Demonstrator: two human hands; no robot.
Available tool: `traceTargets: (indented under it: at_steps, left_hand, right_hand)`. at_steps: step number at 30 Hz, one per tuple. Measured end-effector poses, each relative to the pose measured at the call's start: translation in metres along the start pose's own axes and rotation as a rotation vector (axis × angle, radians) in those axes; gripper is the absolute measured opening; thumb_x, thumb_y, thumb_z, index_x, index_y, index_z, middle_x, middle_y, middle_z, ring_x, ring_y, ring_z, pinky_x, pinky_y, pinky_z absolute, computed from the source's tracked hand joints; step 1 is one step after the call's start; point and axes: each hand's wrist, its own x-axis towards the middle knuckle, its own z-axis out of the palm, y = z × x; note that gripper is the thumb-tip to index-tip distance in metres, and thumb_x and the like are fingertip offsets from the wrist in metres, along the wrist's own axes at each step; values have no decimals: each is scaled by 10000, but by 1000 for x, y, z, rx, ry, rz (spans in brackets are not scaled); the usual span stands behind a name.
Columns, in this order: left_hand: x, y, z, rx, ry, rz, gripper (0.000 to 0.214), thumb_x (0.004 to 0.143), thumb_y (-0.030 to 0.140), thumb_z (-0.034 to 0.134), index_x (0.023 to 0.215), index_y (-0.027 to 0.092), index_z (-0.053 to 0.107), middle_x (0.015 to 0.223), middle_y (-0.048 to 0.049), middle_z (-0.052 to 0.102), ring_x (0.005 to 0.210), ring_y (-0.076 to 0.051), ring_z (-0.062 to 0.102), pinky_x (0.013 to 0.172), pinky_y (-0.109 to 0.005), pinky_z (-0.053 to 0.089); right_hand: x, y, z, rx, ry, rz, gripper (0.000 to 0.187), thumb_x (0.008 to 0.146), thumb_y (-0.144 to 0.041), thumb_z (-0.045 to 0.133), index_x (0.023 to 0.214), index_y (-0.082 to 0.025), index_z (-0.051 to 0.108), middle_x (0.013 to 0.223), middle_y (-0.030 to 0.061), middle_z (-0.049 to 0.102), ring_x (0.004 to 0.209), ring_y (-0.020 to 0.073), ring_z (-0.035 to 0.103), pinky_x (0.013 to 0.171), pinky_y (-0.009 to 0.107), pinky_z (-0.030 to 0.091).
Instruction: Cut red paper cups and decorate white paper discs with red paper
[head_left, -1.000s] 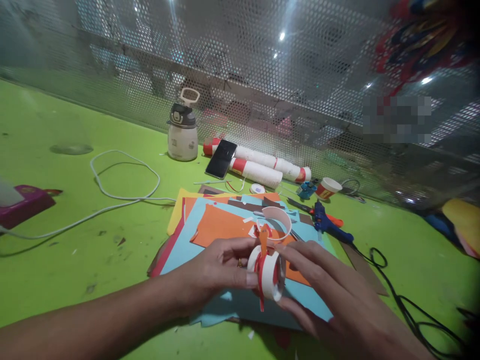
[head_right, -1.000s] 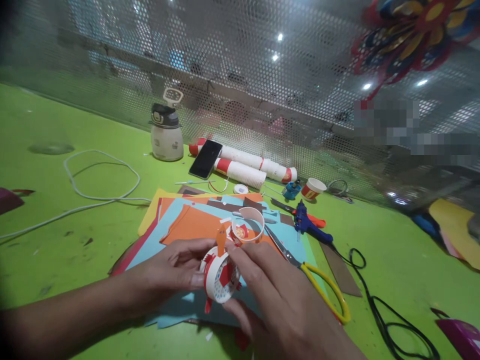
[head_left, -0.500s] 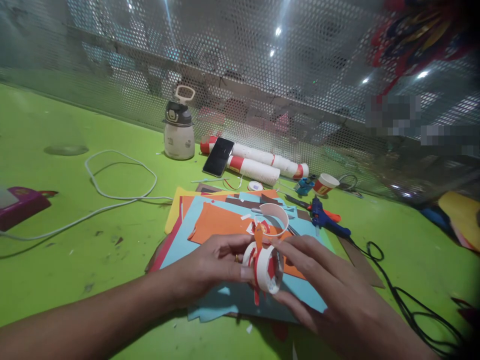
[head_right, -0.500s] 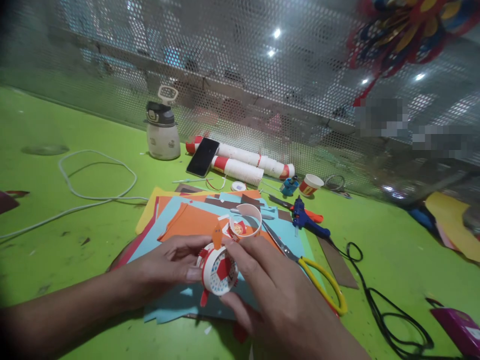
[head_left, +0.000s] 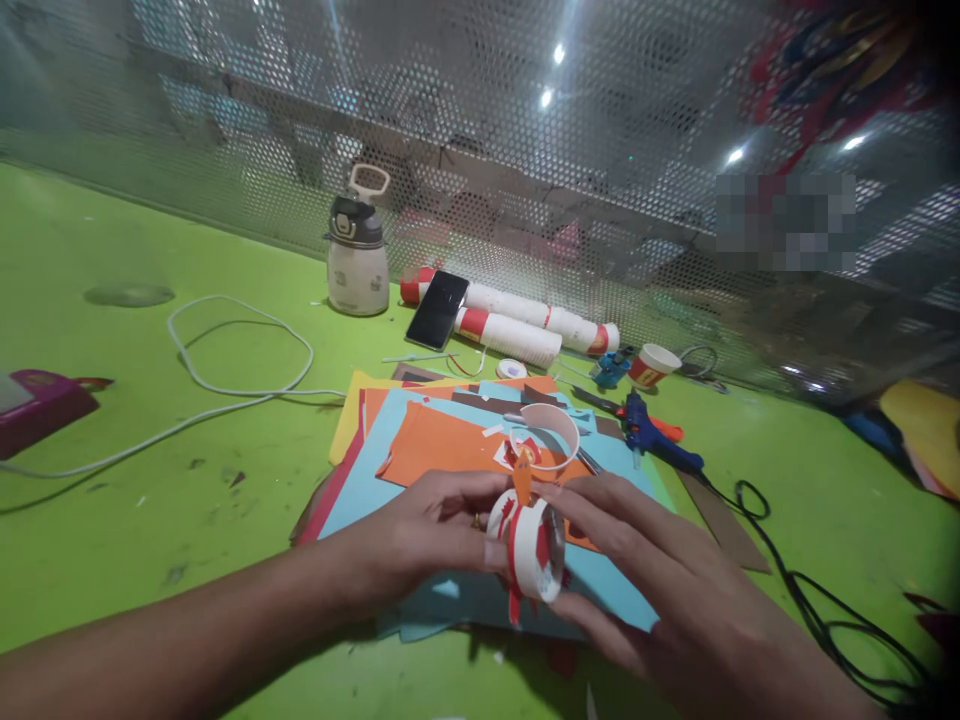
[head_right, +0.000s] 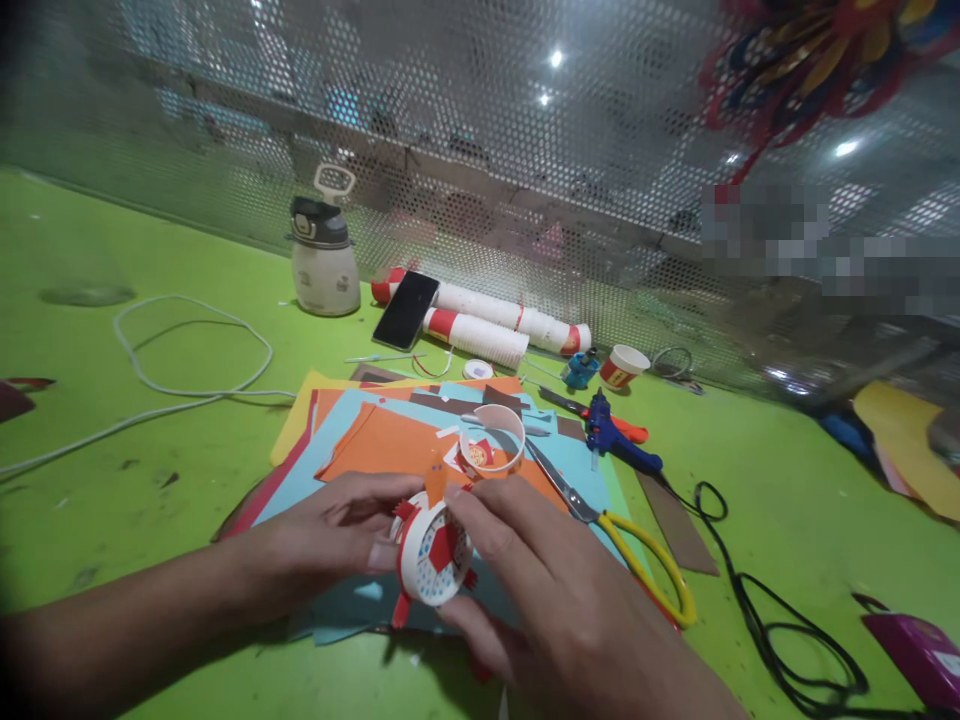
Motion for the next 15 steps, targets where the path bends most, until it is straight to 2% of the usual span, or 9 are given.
traceTargets:
  at_steps: [6,11,15]
  left_hand:
    - [0,-2,0,-1,20,6,350,765,114,687,1095,218,735,980,-48,743,867,-172,644,829,-284,466]
    - [0,-5,-2,-16,17,10,368,760,117,681,1111,219,730,955,-43,743,889,-165,631,820,-272,463]
    - [-1,-7,-4,-31,69,5,344,727,135,746,1058,228,751,957,-39,742,848,-166,634,797,-284,480]
  right_hand:
    - [0,-3,-1,-1,-3,8,350,944,-237,529,1269,-111,502,1160,176,659,1080,236,653,865,332,592]
    - [2,-5,-2,32,-26,21,343,928,-217,548,1252,-108,519,1144,176,663,1049,247,666,826,347,607]
    - [3,-6,-2,78,-48,47,352,913,-211,570,1248,-114,529,1138,173,660,1036,252,670,813,357,612]
